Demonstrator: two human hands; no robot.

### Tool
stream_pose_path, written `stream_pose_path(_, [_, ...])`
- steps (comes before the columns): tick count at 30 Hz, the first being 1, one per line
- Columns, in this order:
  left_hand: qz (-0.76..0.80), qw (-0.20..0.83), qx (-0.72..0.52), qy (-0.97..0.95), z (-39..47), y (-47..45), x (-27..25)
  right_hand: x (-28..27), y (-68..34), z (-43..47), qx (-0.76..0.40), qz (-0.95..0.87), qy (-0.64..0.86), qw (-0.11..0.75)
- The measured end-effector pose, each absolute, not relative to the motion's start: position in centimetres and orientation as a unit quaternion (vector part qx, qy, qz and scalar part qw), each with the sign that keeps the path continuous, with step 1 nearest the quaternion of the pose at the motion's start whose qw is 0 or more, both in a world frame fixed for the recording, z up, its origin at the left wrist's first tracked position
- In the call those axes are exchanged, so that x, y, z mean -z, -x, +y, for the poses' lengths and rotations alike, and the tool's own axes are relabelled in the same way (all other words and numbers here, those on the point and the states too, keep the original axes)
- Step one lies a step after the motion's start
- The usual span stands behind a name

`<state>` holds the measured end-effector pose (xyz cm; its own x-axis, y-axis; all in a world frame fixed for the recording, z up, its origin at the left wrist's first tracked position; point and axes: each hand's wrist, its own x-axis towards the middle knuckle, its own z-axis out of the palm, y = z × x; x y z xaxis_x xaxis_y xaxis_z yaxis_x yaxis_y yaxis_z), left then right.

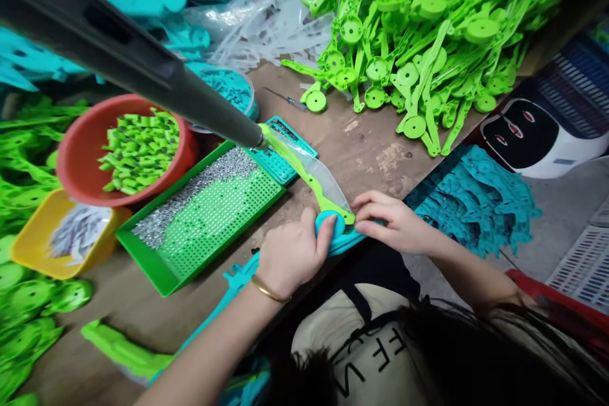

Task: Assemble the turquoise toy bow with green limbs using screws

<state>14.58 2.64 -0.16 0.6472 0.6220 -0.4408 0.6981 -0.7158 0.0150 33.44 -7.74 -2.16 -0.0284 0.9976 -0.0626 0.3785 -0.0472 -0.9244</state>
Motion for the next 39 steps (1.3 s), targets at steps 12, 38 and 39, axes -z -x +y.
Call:
stream_pose_path(12, [0.351,0.111,0.192,-0.910,0.6,-15.3,0.7,3.8,-33.0,-7.6,-0.567,-0.378,0.598,0.422])
stream_pose_path(38, [0.459,0.149,-0.088,-0.871,-2.7,-0.4,4.6,1.8,-24.6,5.3,-0.413,-0.747,0.521,-0.007])
stream_pose_path(39, [0.458,0.141,-0.088,-0.873,-2.9,-0.6,4.6,1.8,-24.3,5.6,-0.424,-0.743,0.518,-0.016])
